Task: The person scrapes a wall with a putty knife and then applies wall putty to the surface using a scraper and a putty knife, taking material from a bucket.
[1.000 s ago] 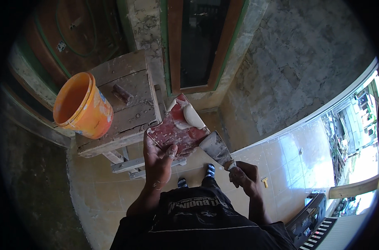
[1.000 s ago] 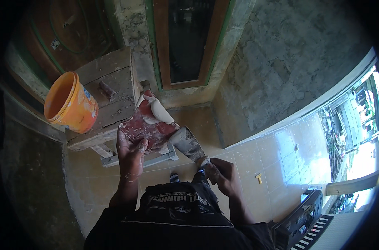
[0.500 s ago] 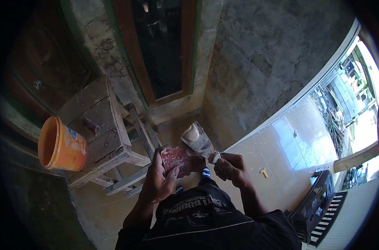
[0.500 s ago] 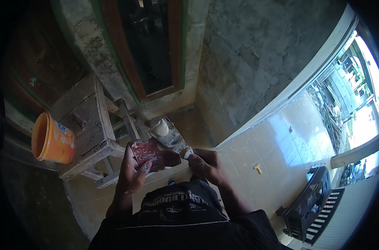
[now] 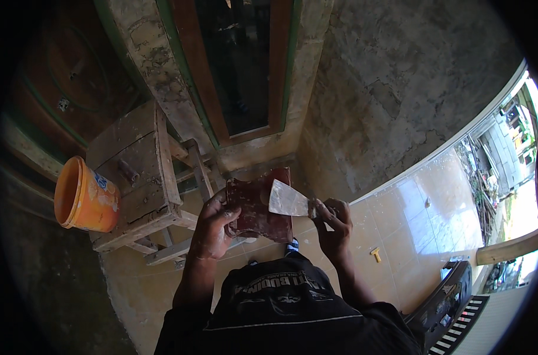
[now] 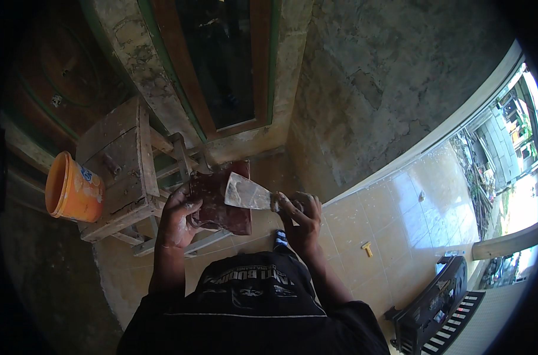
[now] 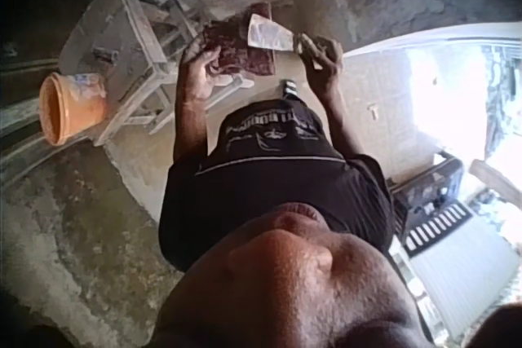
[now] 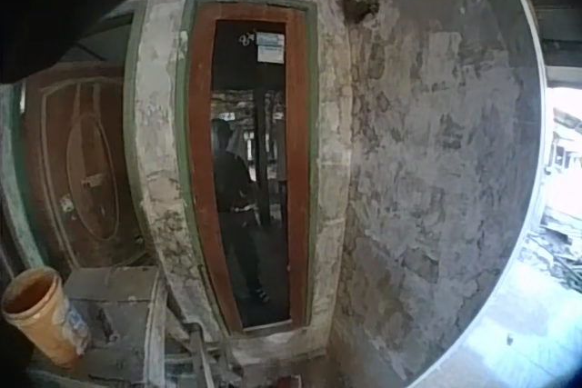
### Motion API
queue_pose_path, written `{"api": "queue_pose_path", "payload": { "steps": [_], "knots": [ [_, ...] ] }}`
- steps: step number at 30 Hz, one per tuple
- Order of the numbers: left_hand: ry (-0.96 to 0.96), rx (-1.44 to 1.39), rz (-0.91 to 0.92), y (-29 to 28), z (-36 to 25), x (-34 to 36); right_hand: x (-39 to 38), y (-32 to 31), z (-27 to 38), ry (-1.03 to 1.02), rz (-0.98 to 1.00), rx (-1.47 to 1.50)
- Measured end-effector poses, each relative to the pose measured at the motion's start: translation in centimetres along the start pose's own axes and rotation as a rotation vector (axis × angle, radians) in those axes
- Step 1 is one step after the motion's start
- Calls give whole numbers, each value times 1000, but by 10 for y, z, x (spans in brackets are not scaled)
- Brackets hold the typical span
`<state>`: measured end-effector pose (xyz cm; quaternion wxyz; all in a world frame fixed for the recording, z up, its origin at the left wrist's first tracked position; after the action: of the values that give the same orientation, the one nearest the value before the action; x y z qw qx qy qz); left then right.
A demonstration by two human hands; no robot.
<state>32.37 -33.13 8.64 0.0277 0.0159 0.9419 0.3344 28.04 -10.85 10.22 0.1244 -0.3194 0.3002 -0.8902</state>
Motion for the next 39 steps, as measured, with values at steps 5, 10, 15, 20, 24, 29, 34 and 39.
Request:
{"api": "queue_pose_path", "payload": {
  "steps": [5,10,15,20,24,29,34,39],
  "knots": [
    [49,-103,39,-8,-5,13,-7,-24,-13,43,-2,-83],
    [243,40,-52,-7,-17,22,-15,-30,-42,221,7,394],
    [428,76,-139,15,-12,28,-30,4,-30,572,365,959],
    [463,166,-53,33,5,27,-23,21,-22,650,585,930],
    [456,405,67,47,12,25,-12,22,-21,659,595,974],
    [409,420,45,44,20,23,-3,21,-15,636,629,939],
    [274,184,-9,35,37,25,13,25,-5,566,620,1042],
    [122,-97,-54,12,31,22,29,-9,-21,354,288,862]
  ]
}}
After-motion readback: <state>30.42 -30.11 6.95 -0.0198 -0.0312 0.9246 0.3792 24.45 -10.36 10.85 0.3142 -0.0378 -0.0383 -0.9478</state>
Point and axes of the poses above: each hand's wrist, its own x-axis towards the middle knuckle, its own y-axis out of the palm, z = x × y, the point moved 10 cm from there along x, towards the middle knuckle, and after that the axes turned 11 degrees about z, right-handed, at the moved point
